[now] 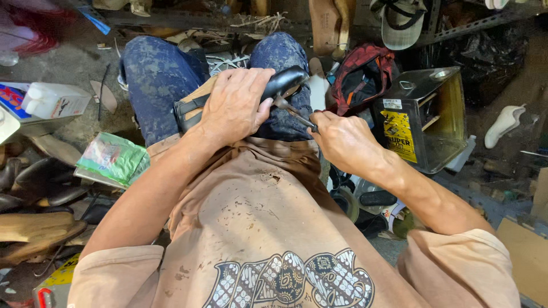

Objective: The person uses pliers and a hammer to repeatedly tap and adjust the sole of a black slip-on shoe. The shoe is turned over and repositioned multiple times while the person continues to hammer the sole area.

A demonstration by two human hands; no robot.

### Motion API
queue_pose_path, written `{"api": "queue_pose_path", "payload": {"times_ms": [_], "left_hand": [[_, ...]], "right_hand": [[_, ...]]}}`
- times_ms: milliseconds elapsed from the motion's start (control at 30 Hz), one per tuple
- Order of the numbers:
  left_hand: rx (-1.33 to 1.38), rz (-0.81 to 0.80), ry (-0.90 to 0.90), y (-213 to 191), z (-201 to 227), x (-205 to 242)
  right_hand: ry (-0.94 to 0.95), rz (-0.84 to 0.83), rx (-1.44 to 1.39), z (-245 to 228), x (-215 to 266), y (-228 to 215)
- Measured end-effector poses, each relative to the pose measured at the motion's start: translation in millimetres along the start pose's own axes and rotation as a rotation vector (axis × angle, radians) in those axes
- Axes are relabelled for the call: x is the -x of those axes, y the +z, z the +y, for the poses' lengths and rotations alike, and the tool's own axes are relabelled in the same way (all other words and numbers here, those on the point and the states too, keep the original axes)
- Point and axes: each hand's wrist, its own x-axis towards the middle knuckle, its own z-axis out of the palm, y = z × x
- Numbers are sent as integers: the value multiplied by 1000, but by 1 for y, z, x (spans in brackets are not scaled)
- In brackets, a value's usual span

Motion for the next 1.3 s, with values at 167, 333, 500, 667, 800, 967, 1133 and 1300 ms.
{"api": "queue_pose_path", "payload": {"times_ms": [167, 333, 500, 667, 800, 967, 1133, 1300], "left_hand": [[53, -43, -19, 1, -6, -2], [105, -154, -89, -10, -7, -6], [95, -174, -78, -13, -5, -6], [74, -175, -62, -6, -9, -5], [70, -167, -66, -7, -9, -6], [74, -153, -76, -1, -7, -7], [55, -114, -42, -6, 8, -7], [181, -271, -147, -34, 15, -24]], "right_hand": [[-1, -1, -261, 2, -2, -8], [50, -105, -410, 10, -2, -1], [78, -200, -534, 9, -9, -7], [109, -261, -637, 18, -23, -28], [137, -194, -556, 31, -18, -13], [88, 53, -342, 19, -6, 9], [80, -3, -323, 12, -8, -19], [82, -165, -206, 18, -16, -34]]}}
